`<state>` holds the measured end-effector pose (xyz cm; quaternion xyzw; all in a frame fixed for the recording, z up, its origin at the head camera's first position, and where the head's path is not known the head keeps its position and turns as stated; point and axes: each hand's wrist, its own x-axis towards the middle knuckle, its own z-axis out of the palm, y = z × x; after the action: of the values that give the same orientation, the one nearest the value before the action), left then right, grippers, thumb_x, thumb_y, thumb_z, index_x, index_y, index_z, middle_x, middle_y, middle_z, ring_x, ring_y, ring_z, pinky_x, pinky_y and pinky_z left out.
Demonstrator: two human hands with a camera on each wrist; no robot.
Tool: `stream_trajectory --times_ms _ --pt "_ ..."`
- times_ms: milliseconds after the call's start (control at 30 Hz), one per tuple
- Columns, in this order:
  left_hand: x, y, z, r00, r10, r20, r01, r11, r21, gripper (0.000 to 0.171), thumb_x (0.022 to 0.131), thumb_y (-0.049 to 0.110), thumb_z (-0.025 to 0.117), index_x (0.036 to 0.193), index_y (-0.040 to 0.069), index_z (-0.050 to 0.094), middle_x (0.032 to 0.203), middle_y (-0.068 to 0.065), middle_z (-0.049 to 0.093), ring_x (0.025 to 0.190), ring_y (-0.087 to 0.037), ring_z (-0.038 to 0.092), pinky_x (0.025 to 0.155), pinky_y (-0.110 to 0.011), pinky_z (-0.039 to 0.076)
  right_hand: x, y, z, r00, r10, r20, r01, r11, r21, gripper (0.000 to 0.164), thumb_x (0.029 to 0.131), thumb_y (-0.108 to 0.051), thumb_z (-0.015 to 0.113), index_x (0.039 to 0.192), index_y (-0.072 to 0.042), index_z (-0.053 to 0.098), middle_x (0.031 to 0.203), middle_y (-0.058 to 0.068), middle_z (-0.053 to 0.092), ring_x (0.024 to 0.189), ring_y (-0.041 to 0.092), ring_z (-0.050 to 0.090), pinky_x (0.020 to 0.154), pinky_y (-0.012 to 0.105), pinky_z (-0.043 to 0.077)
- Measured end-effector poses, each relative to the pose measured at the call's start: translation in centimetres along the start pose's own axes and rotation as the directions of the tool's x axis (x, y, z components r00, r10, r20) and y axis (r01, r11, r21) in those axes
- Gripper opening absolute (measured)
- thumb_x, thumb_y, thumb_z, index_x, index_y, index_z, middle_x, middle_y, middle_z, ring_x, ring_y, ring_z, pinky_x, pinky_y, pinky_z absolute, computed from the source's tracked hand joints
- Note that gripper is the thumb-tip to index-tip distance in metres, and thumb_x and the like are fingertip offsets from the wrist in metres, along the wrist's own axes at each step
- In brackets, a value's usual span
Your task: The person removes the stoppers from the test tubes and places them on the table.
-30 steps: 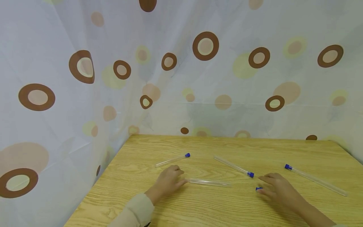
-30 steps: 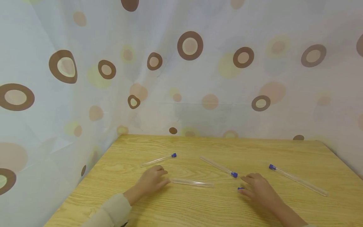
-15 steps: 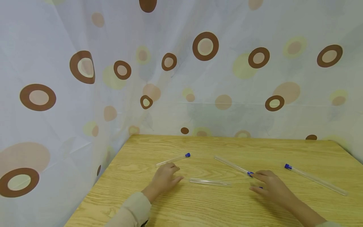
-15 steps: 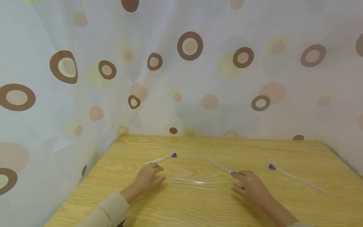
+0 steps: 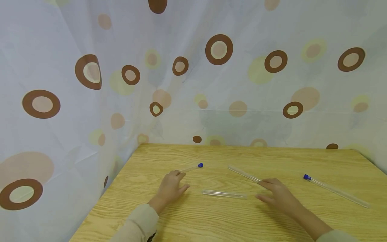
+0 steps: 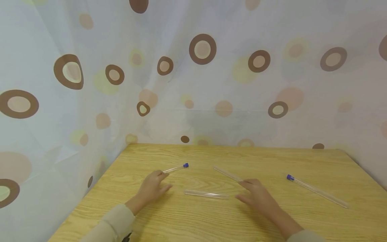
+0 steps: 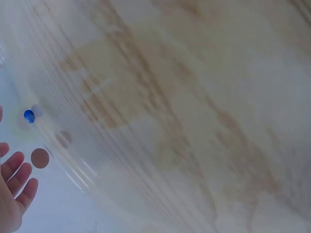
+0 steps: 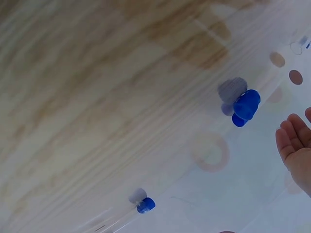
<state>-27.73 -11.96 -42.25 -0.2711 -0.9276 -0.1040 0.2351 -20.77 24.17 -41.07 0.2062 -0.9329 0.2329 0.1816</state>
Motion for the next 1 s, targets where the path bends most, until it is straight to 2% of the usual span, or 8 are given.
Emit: stream_trajectory --times_ms 167,533,1000 --pt "-0.1 -0.3 -0.3 0.998 -0.058 0.026 0.059 0.998 -0.006 0.041 0.08 0.032 0.072 0.107 0.002 0.066 0.095 -0.011 0.063 0.085 -0.024 0.061 0.073 -0.036 0.055 0.6 -0.7 0.4 1.0 0.0 0.004 0.0 1.0 0.016 0.044 0.078 -0.024 0.074 0.11 0.005 0.064 0.106 0.021 0.062 0.098 0.038 0.058 0.077 0.047 0.054" --pt "-0.3 -1.4 -0.5 0.992 -0.124 0.035 0.125 0.992 -0.016 0.04 0.08 0.03 0.073 0.104 -0.001 0.065 0.099 -0.014 0.063 0.088 -0.027 0.062 0.075 -0.037 0.056 1.6 -1.1 1.8 0.999 -0.053 -0.006 0.053 0.999 0.007 0.046 0.075 -0.023 0.076 0.108 0.006 0.064 0.105 0.019 0.063 0.098 0.036 0.059 0.078 0.044 0.055" --pt "-0.3 -1.9 -1.1 0.98 -0.183 0.074 0.189 0.979 -0.074 0.041 0.082 0.025 0.071 0.109 -0.004 0.062 0.104 -0.019 0.061 0.094 -0.031 0.061 0.08 -0.038 0.056 2.4 -2.1 2.7 0.999 0.005 0.033 -0.007 0.999 0.044 0.043 0.077 -0.02 0.074 0.11 0.006 0.063 0.107 0.02 0.062 0.102 0.039 0.057 0.083 0.047 0.053"
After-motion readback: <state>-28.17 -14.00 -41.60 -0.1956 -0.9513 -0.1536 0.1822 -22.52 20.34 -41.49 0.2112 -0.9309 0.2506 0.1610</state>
